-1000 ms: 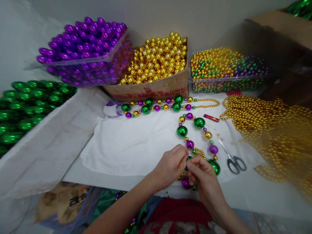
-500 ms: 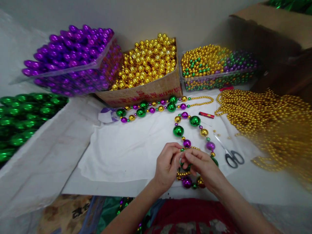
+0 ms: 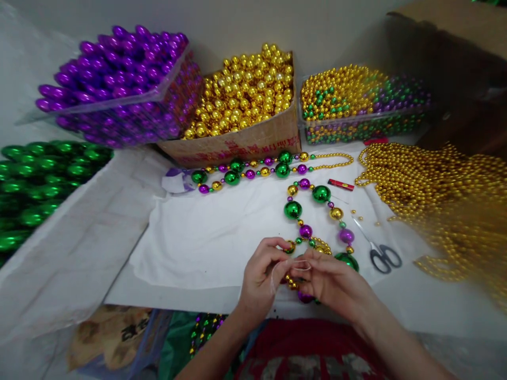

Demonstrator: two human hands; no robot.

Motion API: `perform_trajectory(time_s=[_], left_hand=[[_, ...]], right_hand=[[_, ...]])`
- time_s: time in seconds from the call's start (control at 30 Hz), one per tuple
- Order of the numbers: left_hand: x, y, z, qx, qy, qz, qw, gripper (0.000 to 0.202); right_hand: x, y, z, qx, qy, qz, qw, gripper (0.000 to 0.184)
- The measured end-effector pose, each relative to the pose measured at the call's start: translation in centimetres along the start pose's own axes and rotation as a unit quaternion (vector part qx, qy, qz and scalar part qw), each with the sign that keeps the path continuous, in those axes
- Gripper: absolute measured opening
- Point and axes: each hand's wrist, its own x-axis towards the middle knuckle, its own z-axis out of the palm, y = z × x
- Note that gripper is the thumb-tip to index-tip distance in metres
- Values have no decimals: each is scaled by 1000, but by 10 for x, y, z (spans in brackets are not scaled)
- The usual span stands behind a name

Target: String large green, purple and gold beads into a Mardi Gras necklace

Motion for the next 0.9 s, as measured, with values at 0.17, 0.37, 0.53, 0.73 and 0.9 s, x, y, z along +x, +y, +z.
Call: perform_trajectory(time_s=[0.17, 0.37, 0.53, 0.73, 0.9], left_hand=[[-29, -18, -26, -37, 122, -129, 983, 17], [-55, -31, -25, -345, 140, -270, 888, 21], [-48, -22, -11, -601, 123, -267, 743, 29], [-43, -24, 5, -690, 63, -303, 654, 27], [-50, -51, 17, -644, 67, -341, 682, 32]], right_hand=[[-7, -7, -28, 64, 56, 7, 996, 15], [-14, -7, -40, 22, 68, 27, 997, 10], [-20, 1, -19, 1, 51, -24, 998, 15], [-22, 4, 6, -89, 6, -31, 996, 20], [-11, 10, -24, -262, 84, -24, 961, 32]])
